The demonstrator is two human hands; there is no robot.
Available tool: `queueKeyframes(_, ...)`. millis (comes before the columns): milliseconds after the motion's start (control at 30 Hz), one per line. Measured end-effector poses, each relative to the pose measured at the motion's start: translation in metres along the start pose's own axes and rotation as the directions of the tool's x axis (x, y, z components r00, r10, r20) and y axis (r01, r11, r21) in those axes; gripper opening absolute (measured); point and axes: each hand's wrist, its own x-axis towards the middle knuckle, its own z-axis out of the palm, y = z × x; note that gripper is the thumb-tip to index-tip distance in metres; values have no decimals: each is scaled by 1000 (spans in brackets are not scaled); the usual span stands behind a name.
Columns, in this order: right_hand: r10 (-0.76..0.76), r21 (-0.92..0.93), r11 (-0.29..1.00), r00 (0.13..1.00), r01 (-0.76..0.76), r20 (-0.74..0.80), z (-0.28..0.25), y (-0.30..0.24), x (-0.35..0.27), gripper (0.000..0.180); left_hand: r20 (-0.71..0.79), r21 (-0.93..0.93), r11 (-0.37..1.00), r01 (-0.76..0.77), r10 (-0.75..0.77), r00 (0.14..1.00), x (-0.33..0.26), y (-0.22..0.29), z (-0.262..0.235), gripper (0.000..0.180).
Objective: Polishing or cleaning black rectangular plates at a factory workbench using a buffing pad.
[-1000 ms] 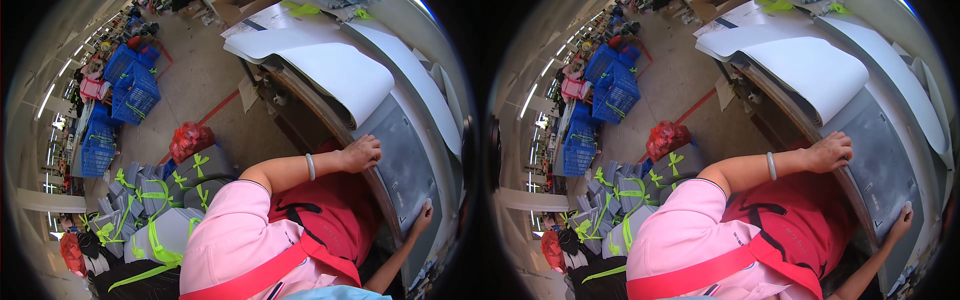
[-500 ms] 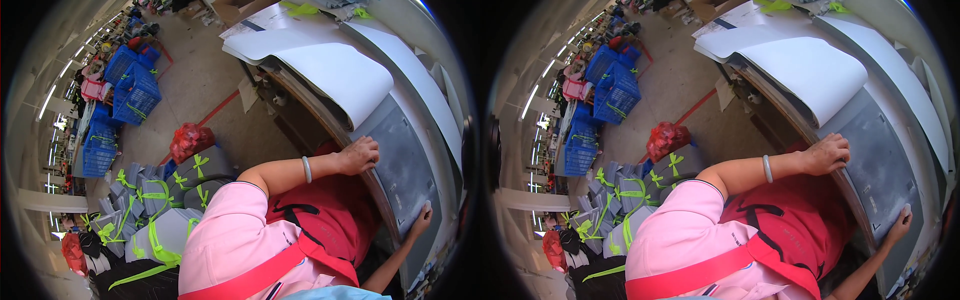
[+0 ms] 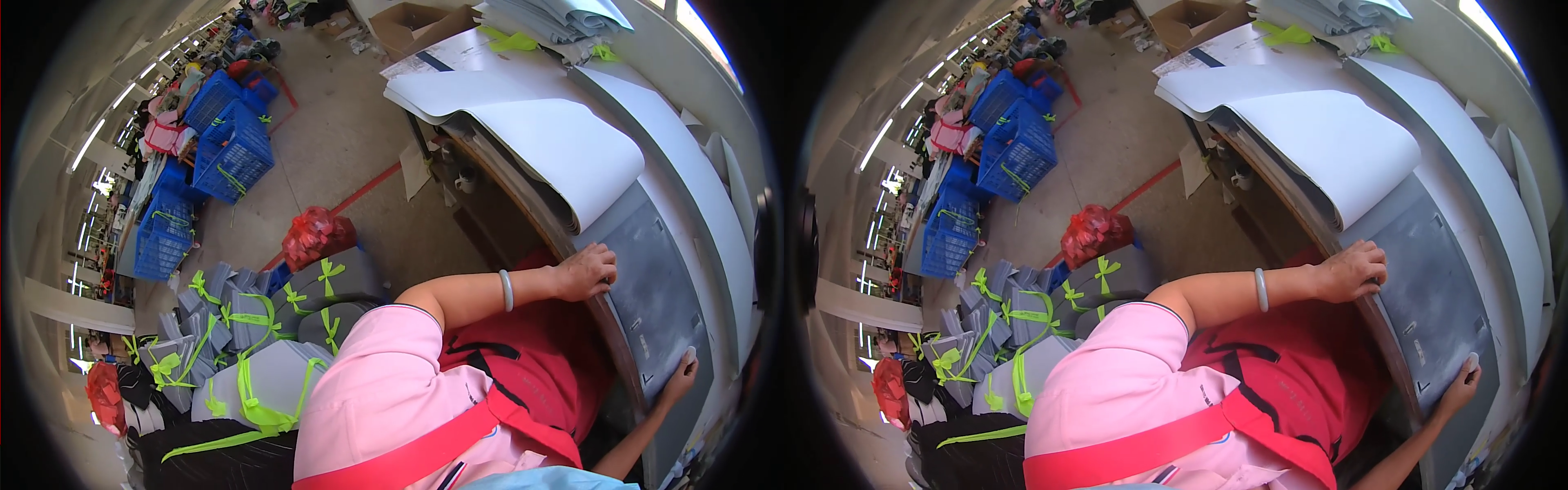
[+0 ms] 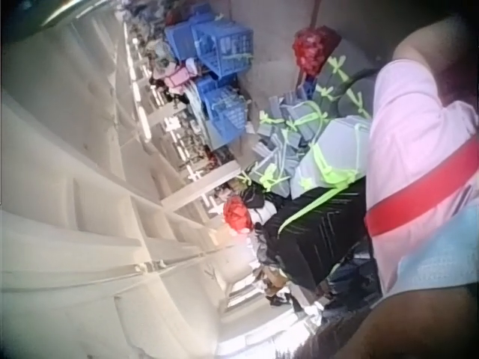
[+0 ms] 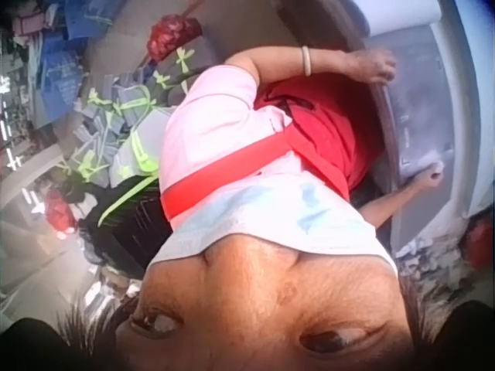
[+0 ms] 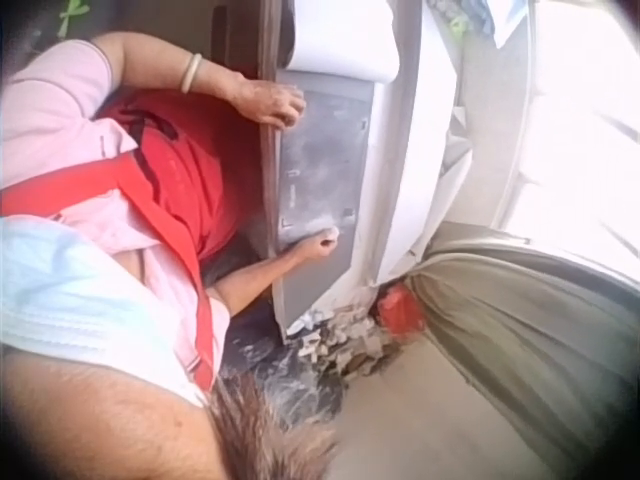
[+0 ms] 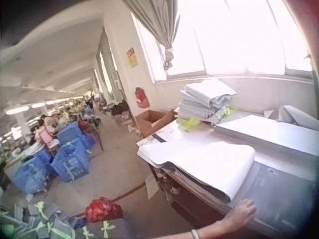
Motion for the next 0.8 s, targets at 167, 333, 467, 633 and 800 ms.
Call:
queueKeyframes(167, -2, -34, 999, 1000, 2, 0, 3, -7, -3, 37, -12, -5, 1000, 4, -4, 1000, -1, 0, 3, 14)
queueKeyframes(333, -39, -79, 996, 999, 37, -14, 3, -12, -3, 37, -3, 31, 1000, 8, -8, 1000, 0, -1, 5, 13)
queueKeyframes(467, -35, -51, 998, 999, 36, 15, 2, -10, 0, 37, 66, 86, 996, 15, -20, 998, 5, -2, 3, 13)
queueKeyframes(633, -55, -18, 998, 998, 55, 28, 1, -7, 0, 37, 134, 161, 987, -20, -2, 991, 10, -2, -1, 13)
queueKeyframes(800, -29, 13, 1000, 999, 29, 36, 1, -5, -2, 35, 172, 156, 986, -60, 33, 984, 11, -4, -4, 12)
